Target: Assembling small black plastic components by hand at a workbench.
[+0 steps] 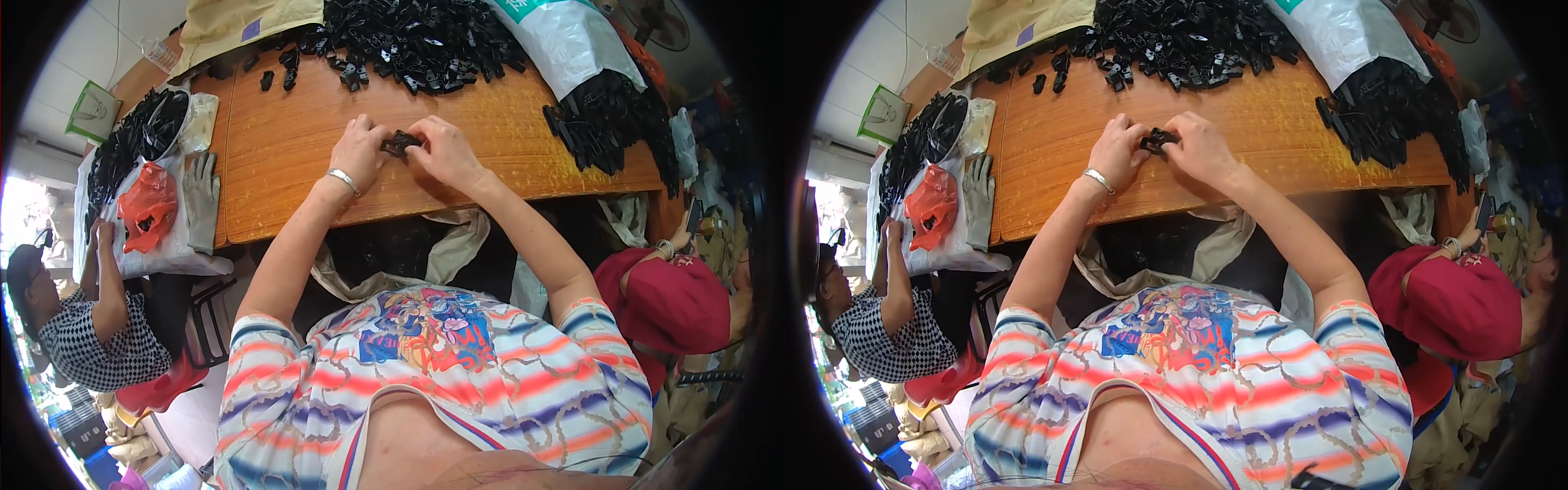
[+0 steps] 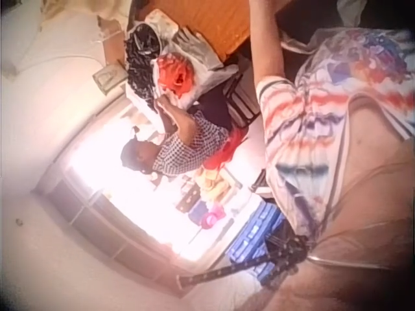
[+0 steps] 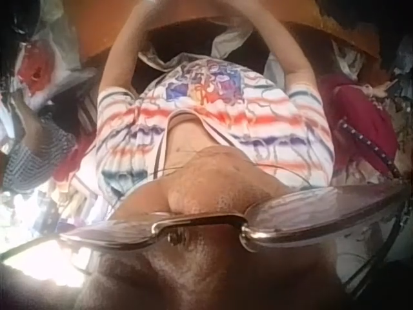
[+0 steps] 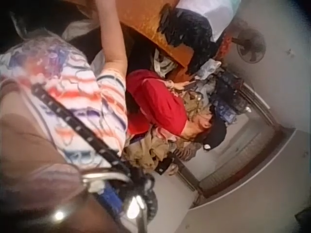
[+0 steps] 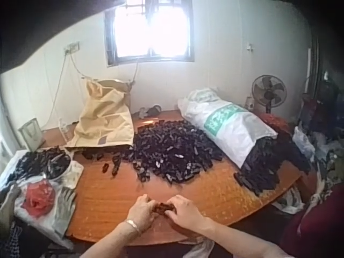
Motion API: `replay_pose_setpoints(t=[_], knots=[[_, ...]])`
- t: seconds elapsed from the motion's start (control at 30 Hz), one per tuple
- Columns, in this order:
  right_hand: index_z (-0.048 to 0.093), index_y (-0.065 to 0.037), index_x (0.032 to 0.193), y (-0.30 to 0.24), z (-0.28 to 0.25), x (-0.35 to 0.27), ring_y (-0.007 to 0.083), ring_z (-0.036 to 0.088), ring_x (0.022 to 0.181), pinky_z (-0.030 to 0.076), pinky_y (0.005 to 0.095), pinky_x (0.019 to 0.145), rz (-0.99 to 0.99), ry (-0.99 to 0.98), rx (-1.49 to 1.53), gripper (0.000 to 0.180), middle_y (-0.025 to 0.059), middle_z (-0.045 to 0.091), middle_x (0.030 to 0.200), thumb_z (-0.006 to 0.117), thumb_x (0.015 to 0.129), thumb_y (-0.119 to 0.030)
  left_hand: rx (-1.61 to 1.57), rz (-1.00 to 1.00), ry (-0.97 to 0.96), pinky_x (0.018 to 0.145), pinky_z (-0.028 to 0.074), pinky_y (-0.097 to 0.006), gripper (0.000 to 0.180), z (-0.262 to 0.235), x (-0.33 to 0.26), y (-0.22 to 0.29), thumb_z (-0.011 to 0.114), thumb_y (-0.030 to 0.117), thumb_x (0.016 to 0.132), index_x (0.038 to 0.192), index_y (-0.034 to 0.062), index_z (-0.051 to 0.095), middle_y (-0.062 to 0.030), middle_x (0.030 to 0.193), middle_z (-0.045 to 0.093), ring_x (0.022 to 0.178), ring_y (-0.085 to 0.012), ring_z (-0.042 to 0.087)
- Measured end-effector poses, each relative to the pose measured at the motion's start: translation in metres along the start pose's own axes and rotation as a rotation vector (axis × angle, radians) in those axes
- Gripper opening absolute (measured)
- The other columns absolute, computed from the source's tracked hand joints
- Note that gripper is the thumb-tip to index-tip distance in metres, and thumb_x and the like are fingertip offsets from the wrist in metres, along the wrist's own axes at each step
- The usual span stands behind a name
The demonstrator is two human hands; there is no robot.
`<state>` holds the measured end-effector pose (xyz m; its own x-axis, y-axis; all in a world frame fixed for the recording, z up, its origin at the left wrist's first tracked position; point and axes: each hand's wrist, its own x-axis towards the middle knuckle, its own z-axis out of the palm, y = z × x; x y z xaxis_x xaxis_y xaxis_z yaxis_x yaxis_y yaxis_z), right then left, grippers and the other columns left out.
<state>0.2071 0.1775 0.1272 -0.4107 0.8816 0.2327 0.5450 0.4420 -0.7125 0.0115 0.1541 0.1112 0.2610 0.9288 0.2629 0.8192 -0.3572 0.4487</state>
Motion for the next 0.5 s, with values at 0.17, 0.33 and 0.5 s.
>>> replay_pose_setpoints(t=[0.17,0.33,0.5], knots=[[0.064,-0.002,0.096,0.002,0.013,0.003,0.0348,0.062,0.088,0.050,0.0420,0.077,-0.116,-0.031,-0.065,0.020,0.0148,0.061,0.094,0.071,0.078,-0.008,-0.063,-0.073,-0.069,0.087,0.048,-0.040,0.028,0.006,0.006,-0.010,0.075,0.014,0.074,0.101,0.0105,0.069,-0.0109,0.099,0.057,0.100,-0.0308,0.054],[0.066,-0.002,0.096,0.002,0.013,0.006,0.0356,0.062,0.090,0.050,0.0428,0.078,-0.126,-0.082,-0.083,0.020,0.0147,0.061,0.095,0.071,0.078,-0.007,-0.130,-0.104,-0.094,0.087,0.048,-0.040,0.026,0.004,0.005,-0.008,0.076,0.017,0.074,0.099,0.0114,0.070,-0.0091,0.097,0.059,0.099,-0.0297,0.054],[0.070,-0.005,0.096,-0.004,0.009,0.008,0.0348,0.063,0.088,0.051,0.0431,0.078,-0.141,-0.146,-0.287,0.019,0.0137,0.061,0.095,0.073,0.077,-0.010,-0.227,-0.131,-0.132,0.085,0.049,-0.039,0.024,0.000,0.004,-0.009,0.073,0.021,0.078,0.099,0.0093,0.072,-0.0106,0.094,0.061,0.094,-0.0290,0.058]])
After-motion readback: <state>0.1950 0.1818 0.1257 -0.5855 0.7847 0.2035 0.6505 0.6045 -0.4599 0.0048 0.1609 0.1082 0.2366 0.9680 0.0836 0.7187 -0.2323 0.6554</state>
